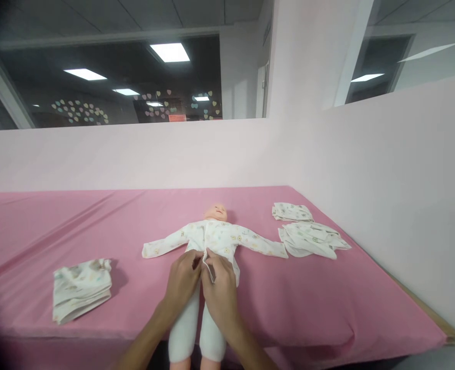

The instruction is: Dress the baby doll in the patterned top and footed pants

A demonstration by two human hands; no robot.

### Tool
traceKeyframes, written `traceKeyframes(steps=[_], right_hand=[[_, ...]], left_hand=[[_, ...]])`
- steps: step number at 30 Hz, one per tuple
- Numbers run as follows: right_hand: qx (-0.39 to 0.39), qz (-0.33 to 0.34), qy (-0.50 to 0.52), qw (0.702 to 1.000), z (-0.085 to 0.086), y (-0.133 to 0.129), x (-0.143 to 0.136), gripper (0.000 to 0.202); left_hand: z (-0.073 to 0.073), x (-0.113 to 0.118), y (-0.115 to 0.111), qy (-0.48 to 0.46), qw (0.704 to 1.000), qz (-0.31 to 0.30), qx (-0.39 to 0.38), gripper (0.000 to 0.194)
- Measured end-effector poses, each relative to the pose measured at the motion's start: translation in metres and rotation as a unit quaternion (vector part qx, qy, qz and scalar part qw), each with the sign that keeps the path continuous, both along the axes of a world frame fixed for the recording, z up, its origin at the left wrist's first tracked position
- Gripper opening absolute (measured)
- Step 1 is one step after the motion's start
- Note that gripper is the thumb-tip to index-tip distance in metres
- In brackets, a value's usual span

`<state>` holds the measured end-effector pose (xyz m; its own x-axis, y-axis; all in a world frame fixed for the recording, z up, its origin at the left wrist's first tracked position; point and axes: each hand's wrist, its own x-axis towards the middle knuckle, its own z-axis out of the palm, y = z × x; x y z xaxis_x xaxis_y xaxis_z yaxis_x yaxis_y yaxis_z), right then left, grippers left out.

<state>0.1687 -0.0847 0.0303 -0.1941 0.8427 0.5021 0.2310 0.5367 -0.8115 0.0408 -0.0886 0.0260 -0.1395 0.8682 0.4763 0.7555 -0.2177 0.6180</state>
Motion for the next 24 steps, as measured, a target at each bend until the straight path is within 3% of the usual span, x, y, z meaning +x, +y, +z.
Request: traceKeyframes(steps=[7, 15, 24], right_hand=[[0.027, 0.001, -0.024, 0.999, 0.004, -0.002, 0.001, 0.019], [0.06, 0.006, 0.014, 0.998, 0.005, -0.008, -0.002, 0.02], [0.025, 0.012, 0.026, 0.999, 0.001, -0.007, 0.0, 0.018]], left_hand=[[0.012, -0.002, -0.002, -0.022, 0.999, -0.018, -0.047, 0.023], [0.012, -0.001, -0.002, -0.066, 0.996, -0.025, -0.045, 0.028], [0.014, -0.005, -0.002, -0.062, 0.996, -0.052, -0.048, 0.028]])
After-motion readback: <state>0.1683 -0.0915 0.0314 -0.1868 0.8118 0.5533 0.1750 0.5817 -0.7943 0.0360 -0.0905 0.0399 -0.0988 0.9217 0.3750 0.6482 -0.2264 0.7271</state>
